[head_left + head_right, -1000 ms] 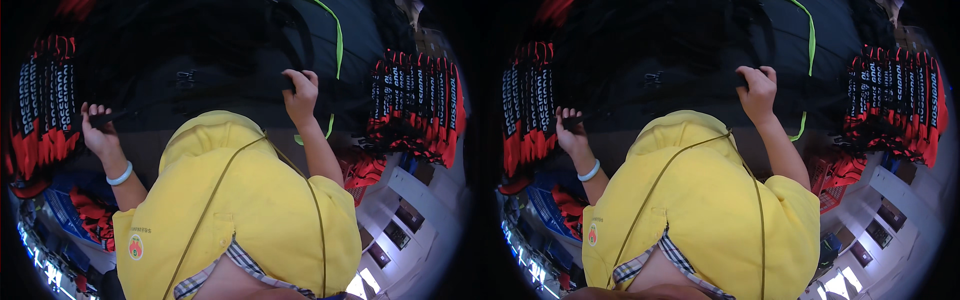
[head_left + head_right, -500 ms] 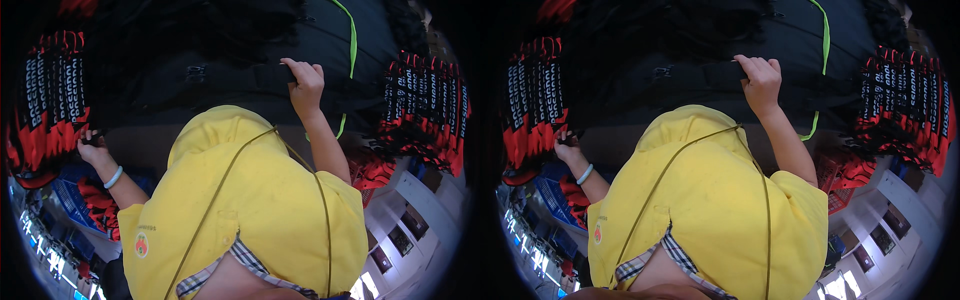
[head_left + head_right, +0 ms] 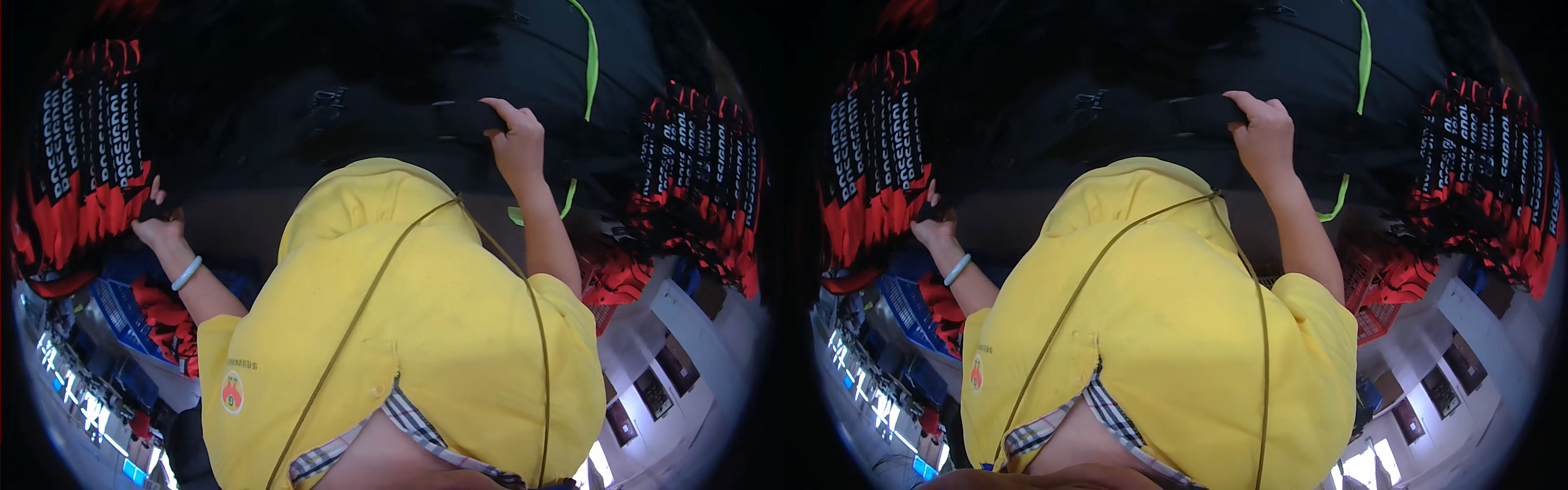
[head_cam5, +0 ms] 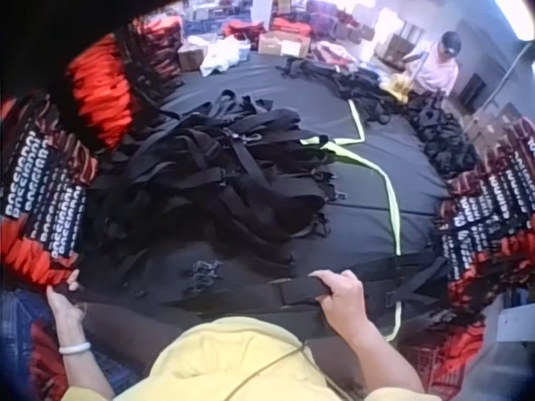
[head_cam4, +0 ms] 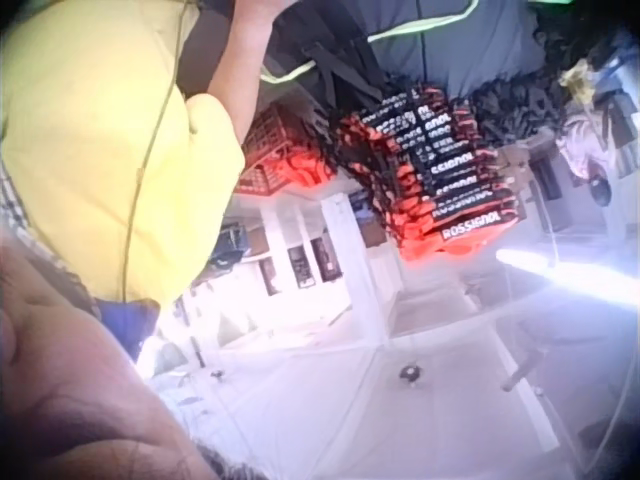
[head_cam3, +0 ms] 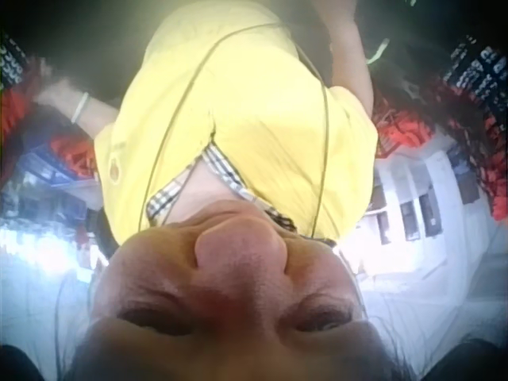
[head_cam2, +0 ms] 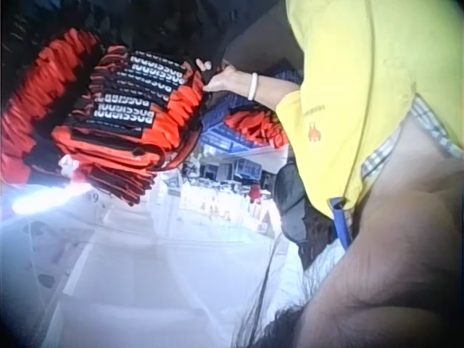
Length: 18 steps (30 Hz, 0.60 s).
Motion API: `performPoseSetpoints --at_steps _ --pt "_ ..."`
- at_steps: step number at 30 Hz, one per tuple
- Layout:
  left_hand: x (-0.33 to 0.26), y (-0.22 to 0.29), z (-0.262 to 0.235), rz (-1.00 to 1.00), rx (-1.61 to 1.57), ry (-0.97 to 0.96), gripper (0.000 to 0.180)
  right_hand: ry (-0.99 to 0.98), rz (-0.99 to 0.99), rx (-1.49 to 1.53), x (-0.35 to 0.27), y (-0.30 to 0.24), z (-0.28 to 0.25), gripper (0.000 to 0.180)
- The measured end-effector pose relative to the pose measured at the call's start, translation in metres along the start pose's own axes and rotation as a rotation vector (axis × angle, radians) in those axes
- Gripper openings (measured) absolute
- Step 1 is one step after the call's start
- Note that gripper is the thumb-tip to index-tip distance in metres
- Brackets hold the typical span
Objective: Inspecting and adjusting straps on a series of backpacks on a production table.
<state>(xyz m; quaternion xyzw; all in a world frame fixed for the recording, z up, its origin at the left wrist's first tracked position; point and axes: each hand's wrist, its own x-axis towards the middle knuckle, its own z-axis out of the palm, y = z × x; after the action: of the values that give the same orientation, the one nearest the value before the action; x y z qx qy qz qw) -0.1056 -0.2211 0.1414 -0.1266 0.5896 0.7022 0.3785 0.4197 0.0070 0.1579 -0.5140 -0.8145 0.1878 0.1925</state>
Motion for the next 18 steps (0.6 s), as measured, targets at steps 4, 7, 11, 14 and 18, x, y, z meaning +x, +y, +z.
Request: performPoseSetpoints --at_steps 4,7,11,14,18 --pt "0.011 -0.001 -0.009 -0.27 -0.438 -0.282 0.064 -0.102 0.067 0.077 -0.004 0.012 0.002 0.04" --pt "0.007 -0.007 -0.003 -0.47 -0.617 -0.533 0.052 -0.291 0.264 0.365 -0.01 0.023 -0.002 0.033" --pt "-0.016 -0.015 0.021 -0.116 -0.265 -0.193 0.023 -0.548 0.336 0.52 -0.025 0.04 -0.01 0.023" --pt "-0.034 -0.024 0.041 0.085 -0.164 -0.083 0.027 -0.697 0.386 0.507 -0.037 0.058 -0.015 0.02" --pt "-0.054 -0.025 0.059 0.17 -0.221 -0.239 0.012 -0.778 0.477 0.505 -0.053 0.083 -0.009 0.017"
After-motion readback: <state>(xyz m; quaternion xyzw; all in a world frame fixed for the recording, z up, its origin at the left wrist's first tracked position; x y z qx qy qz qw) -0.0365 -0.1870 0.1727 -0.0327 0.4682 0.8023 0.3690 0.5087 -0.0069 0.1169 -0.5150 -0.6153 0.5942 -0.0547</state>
